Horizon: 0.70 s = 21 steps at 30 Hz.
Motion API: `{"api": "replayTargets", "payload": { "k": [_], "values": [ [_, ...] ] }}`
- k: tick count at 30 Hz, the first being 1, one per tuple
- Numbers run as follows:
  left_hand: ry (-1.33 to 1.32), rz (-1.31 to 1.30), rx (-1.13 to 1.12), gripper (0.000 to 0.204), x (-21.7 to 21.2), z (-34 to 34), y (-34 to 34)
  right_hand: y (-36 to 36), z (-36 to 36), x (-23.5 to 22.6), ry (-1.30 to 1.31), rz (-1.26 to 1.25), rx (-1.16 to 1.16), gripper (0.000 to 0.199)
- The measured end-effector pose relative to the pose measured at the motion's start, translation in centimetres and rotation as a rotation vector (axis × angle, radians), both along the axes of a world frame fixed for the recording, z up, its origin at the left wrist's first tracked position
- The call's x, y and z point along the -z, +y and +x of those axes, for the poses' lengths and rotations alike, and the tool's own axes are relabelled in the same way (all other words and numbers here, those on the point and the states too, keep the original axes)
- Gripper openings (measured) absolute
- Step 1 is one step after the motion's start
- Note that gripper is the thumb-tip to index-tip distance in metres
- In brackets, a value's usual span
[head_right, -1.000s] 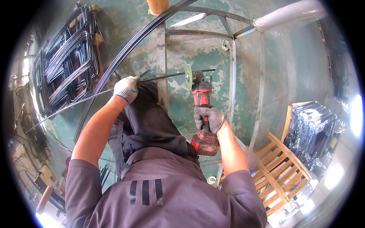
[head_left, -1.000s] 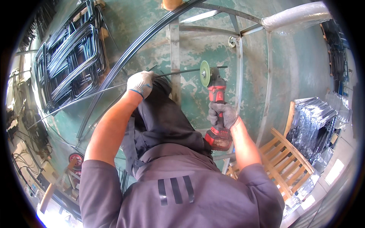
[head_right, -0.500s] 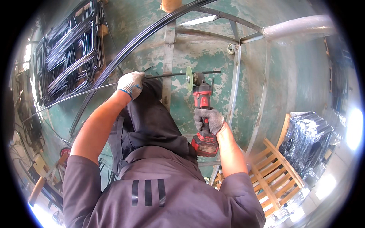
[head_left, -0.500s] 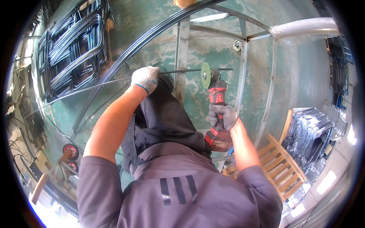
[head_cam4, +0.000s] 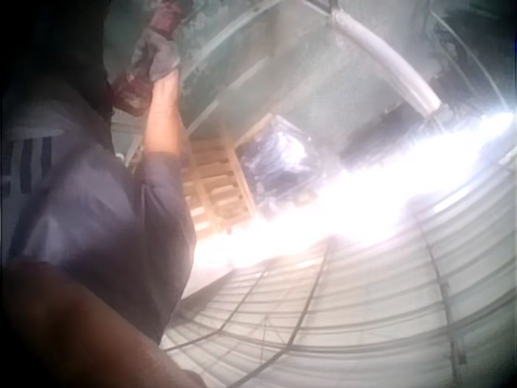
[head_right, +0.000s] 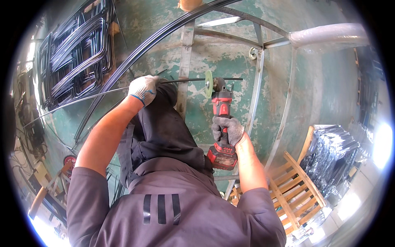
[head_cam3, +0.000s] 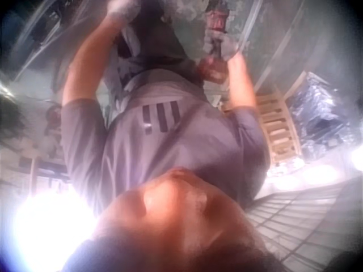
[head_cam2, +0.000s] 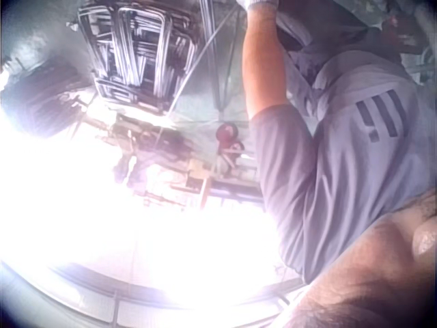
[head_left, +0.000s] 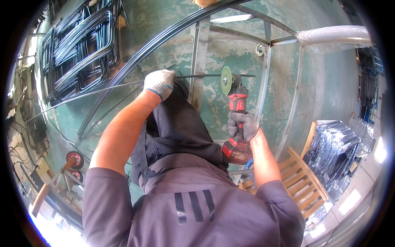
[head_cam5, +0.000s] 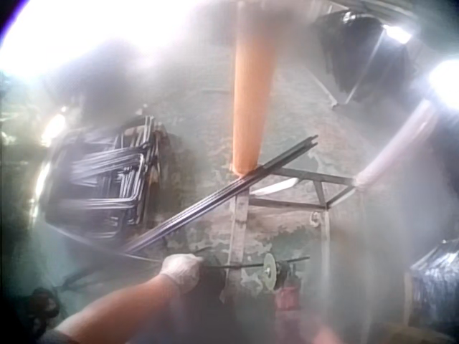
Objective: The person measures a bundle of long metal rods using a tape measure and then cuts them to size using a handheld angle grinder. The person secures the rods on a metal stand and cuts them one by one, creating sparks as the grinder slices through the metal.
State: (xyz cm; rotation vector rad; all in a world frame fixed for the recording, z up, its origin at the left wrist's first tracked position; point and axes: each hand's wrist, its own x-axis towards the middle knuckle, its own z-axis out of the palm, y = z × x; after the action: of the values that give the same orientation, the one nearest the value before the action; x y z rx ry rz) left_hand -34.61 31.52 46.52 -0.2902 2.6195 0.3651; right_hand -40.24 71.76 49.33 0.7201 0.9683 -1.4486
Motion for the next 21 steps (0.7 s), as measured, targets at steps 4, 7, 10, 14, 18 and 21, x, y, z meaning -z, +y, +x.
{"api": "replayTargets", "payload": {
  "k": [4, 7, 10, 14, 18, 21],
  "values": [
    [0.020, 0.006, -0.005, 0.025, -0.4, 0.1, 0.0, -0.5, -0.2, -0.7, 0.021, 0.033, -0.015, 0.019],
    [0.029, -0.005, 0.003, 0.026, -0.2, 0.1, 0.1, -0.5, -0.3, -0.8, 0.035, 0.037, -0.026, 0.019],
    [0.005, 0.010, 0.001, 0.026, -0.3, 0.1, 0.0, -0.6, -0.6, -1.1, 0.057, 0.035, -0.040, 0.018],
    [0.019, 0.008, -0.005, 0.026, -0.4, 0.1, 0.1, -0.5, -0.7, -1.1, 0.035, 0.036, -0.031, 0.019],
    [0.035, 0.015, -0.009, 0.026, -0.3, 0.1, 0.1, -0.5, -0.9, -1.0, 0.035, 0.038, -0.037, 0.019],
    [0.035, 0.027, -0.021, 0.026, -0.5, 0.1, 0.2, -0.3, -1.0, -0.8, 0.039, 0.045, -0.048, 0.018]
  ]
}}
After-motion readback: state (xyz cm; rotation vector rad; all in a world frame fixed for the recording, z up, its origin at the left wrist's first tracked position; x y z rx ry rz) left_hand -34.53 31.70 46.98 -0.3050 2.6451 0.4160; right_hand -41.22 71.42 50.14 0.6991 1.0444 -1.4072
